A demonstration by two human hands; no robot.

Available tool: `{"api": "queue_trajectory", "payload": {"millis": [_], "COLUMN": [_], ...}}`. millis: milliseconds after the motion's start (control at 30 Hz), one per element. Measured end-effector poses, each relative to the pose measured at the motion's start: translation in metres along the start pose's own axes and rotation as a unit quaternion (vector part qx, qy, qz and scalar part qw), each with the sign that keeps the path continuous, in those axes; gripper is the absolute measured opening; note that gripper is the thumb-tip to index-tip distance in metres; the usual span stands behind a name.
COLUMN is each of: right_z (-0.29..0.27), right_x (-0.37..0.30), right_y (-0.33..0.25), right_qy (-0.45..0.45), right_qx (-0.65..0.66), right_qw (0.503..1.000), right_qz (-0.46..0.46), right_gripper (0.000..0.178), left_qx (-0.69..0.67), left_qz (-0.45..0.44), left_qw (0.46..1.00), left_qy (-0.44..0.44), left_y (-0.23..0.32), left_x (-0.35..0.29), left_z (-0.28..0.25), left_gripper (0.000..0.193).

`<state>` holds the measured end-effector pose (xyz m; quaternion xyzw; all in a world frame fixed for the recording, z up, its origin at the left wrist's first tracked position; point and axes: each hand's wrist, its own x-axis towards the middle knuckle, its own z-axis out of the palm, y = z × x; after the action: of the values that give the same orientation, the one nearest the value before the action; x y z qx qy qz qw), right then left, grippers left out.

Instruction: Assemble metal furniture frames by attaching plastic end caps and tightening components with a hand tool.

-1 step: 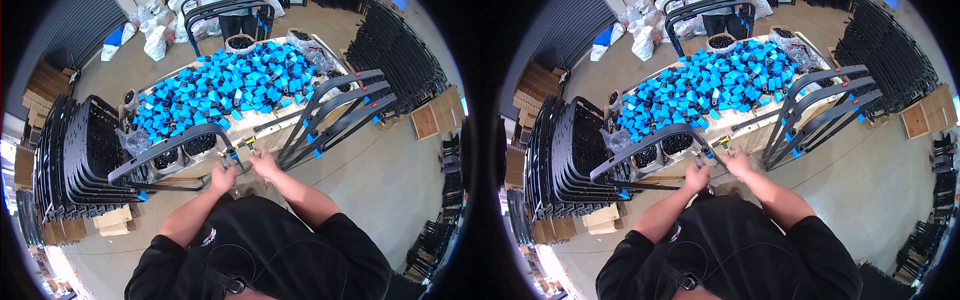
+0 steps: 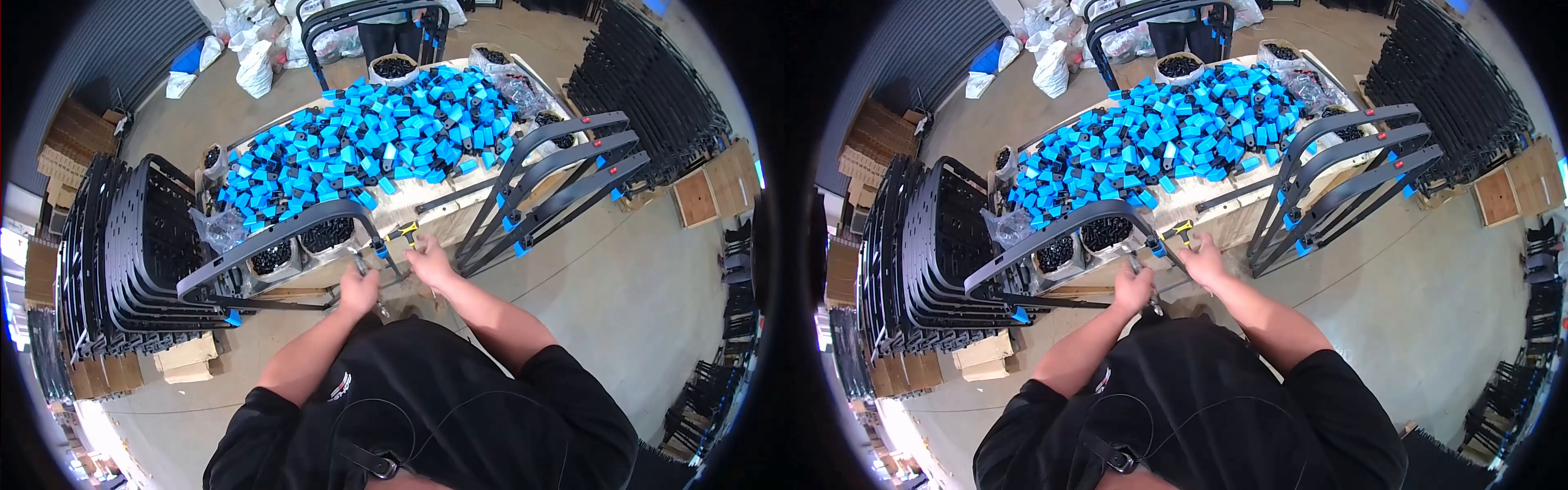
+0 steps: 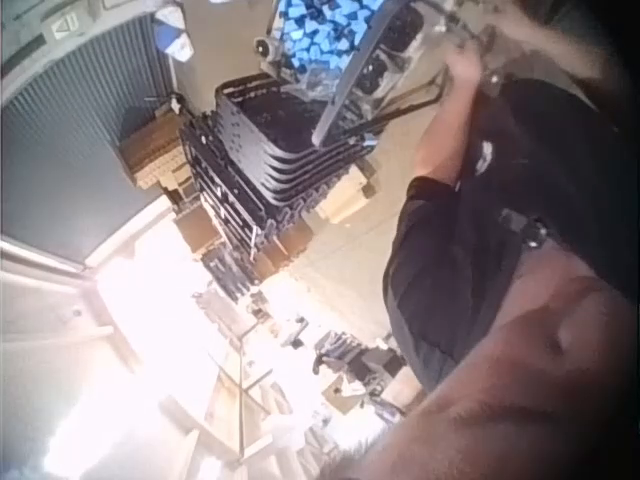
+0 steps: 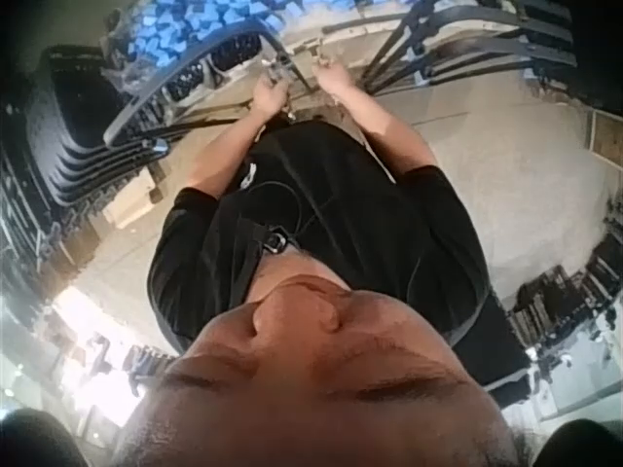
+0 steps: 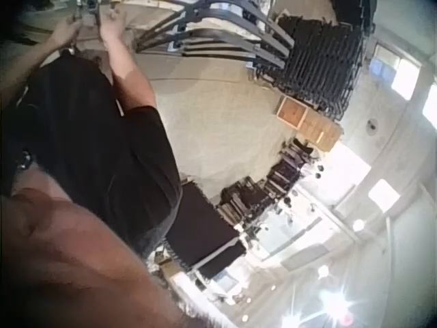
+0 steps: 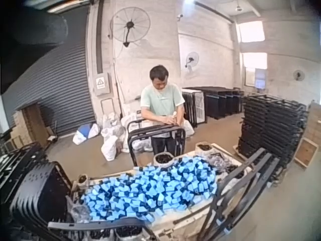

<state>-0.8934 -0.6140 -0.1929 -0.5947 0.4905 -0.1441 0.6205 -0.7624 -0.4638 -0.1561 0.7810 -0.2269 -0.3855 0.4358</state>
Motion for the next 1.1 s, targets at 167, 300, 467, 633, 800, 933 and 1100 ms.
{"api": "queue_trajectory", "payload": {"millis": [167,300,467,633,800,933,1100], "right_z": [0.013,0.020,0.028,0.003,0.001,0.082,0.225], "right_x": [-0.015,-0.003,0.014,0.021,-0.011,-0.053,-0.030], "right_y": [-0.041,-0.049,-0.044,-0.019,0.034,0.002,-0.096], "right_qy": [0.088,0.048,0.060,0.186,0.072,-0.178,-0.301], "right_qx": [-0.035,-0.154,-0.185,-0.107,-0.236,-0.264,-0.004], "right_qw": [0.979,0.976,0.971,0.972,0.969,0.946,0.952], "right_qz": [-0.180,-0.149,-0.139,-0.100,-0.029,-0.062,0.056], "right_gripper": [0.063,0.045,0.054,0.065,0.054,0.043,0.030], "left_qx": [-0.224,-0.238,-0.277,-0.198,0.198,0.095,-0.133], "left_qz": [-0.121,-0.159,-0.092,-0.046,0.053,0.084,-0.133], "left_qw": [0.965,0.955,0.941,0.955,0.907,0.940,0.980], "left_qy": [0.058,0.083,0.171,0.218,0.369,0.318,0.064], "left_y": [-0.018,-0.006,-0.033,-0.068,-0.117,-0.158,-0.191], "left_x": [-0.010,-0.026,-0.004,0.039,0.029,-0.012,-0.072], "left_z": [-0.058,-0.098,-0.151,-0.202,-0.219,-0.238,-0.266], "left_gripper": [0.009,0.008,0.047,0.067,0.070,0.061,0.043]}}
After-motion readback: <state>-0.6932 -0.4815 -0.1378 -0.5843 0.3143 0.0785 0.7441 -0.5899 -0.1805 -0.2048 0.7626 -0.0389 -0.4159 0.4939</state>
